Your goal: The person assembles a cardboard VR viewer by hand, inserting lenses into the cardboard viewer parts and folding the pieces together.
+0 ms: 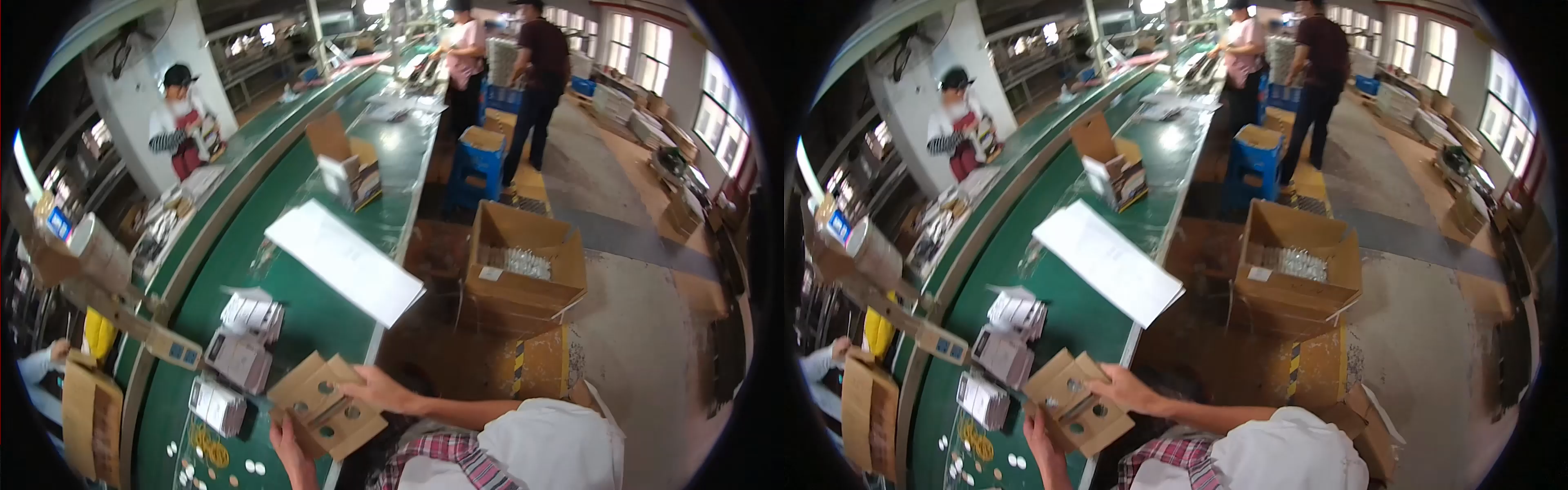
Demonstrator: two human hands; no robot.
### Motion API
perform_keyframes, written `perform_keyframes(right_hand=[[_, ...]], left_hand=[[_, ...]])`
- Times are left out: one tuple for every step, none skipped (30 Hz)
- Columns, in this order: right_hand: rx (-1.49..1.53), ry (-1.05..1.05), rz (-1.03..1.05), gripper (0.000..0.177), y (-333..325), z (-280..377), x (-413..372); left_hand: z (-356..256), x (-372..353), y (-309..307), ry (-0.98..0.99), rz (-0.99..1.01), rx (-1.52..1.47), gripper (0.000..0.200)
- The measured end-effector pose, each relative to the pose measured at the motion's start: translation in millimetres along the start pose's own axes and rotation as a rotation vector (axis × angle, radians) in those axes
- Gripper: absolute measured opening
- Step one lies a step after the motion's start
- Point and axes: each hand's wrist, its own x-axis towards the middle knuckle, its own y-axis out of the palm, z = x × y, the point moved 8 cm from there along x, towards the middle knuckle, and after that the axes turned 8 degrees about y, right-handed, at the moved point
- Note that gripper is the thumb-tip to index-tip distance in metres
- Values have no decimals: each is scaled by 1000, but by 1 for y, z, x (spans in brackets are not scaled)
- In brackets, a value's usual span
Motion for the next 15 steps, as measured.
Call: perform_keyframes(right_hand=[[54, 63, 25, 34, 7, -4, 4], [77, 38, 34, 33, 11, 0, 7], [99, 15, 45, 33, 13, 5, 10], [135, 81, 55, 32, 14, 3, 13], [164, 143, 63, 31, 17, 0, 14], [182, 143, 77, 30, 19, 2, 16], [199, 137, 88, 29, 20, 3, 17], [186, 180, 89, 29, 21, -3, 19], [198, 195, 104, 29, 25, -6, 22], [207, 201, 109, 29, 26, -8, 24], [217, 201, 101, 29, 25, -10, 25], [214, 189, 127, 31, 26, -12, 27], [200, 188, 153, 32, 30, -14, 29], [187, 180, 160, 33, 32, -14, 32], [175, 166, 152, 33, 30, -14, 34]], left_hand=[[1, -3, -5, -50, -43, 6, 39], [-1, -3, -7, -100, -96, 11, 41], [0, 0, -6, -128, -77, -61, 42], [5, -1, -12, -181, -102, -55, 42], [9, 0, -15, -189, -111, -47, 42], [4, -1, -10, -187, -109, -42, 32], [4, -3, -9, -181, -98, -52, 32], [5, -2, -8, -171, -78, -63, 32], [6, 2, -9, -155, -46, -72, 33], [12, 4, -12, -142, -36, -96, 29], [11, 5, -16, -127, -68, -86, 29], [9, 5, -17, -118, -86, -74, 29], [8, 7, -16, -113, -86, -64, 29], [6, 7, -17, -126, -86, -31, 31], [8, 8, -19, -142, -96, -63, 31]])
